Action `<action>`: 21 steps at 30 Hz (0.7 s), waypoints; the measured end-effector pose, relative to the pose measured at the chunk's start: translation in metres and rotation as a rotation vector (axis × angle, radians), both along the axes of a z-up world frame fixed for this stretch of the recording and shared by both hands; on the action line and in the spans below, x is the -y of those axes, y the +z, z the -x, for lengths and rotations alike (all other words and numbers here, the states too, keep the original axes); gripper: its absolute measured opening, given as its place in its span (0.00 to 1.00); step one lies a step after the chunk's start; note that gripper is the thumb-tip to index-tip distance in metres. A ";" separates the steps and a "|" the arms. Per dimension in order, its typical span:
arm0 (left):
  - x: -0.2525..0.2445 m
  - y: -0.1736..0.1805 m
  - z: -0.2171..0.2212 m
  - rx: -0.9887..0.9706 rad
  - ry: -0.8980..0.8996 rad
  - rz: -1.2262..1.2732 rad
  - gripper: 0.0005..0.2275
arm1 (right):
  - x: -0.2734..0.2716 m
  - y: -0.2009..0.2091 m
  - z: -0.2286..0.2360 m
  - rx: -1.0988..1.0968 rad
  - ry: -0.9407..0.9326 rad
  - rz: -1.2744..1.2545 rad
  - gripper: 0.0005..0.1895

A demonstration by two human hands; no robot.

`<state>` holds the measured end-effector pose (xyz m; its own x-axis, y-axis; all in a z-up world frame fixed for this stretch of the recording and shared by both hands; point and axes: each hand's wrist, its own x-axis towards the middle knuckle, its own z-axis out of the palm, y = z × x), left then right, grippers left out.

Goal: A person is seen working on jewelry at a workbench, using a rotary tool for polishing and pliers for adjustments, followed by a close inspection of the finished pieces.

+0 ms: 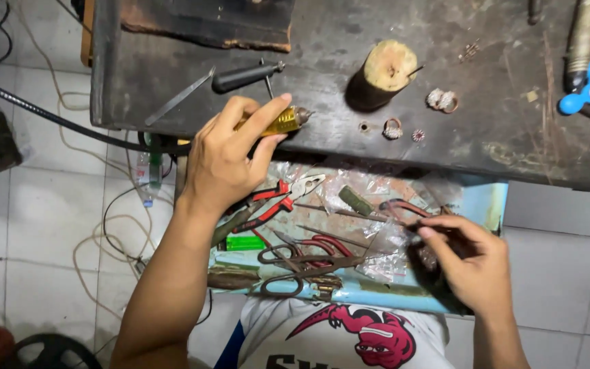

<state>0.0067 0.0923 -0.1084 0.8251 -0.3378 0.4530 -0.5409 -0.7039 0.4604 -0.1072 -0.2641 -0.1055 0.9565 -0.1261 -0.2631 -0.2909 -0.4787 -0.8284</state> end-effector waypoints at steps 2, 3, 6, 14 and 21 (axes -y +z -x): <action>-0.002 -0.002 0.000 -0.009 0.004 -0.011 0.21 | -0.009 -0.005 0.003 0.029 0.157 0.043 0.07; -0.002 -0.003 -0.001 -0.006 0.001 -0.018 0.21 | -0.012 -0.008 0.003 0.070 0.308 0.088 0.09; -0.001 0.001 -0.002 -0.034 0.016 0.003 0.21 | -0.024 -0.025 0.019 -0.054 0.620 0.103 0.15; -0.001 0.003 -0.001 -0.033 0.019 0.016 0.19 | -0.055 -0.042 0.017 0.121 0.768 0.239 0.13; -0.002 0.002 0.000 -0.039 0.017 0.027 0.19 | -0.045 -0.028 -0.011 0.328 0.603 0.249 0.04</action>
<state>0.0072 0.0945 -0.1065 0.8479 -0.3115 0.4289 -0.5101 -0.6997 0.5002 -0.0960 -0.2196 -0.1330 0.9031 0.4291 0.0165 0.3273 -0.6629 -0.6733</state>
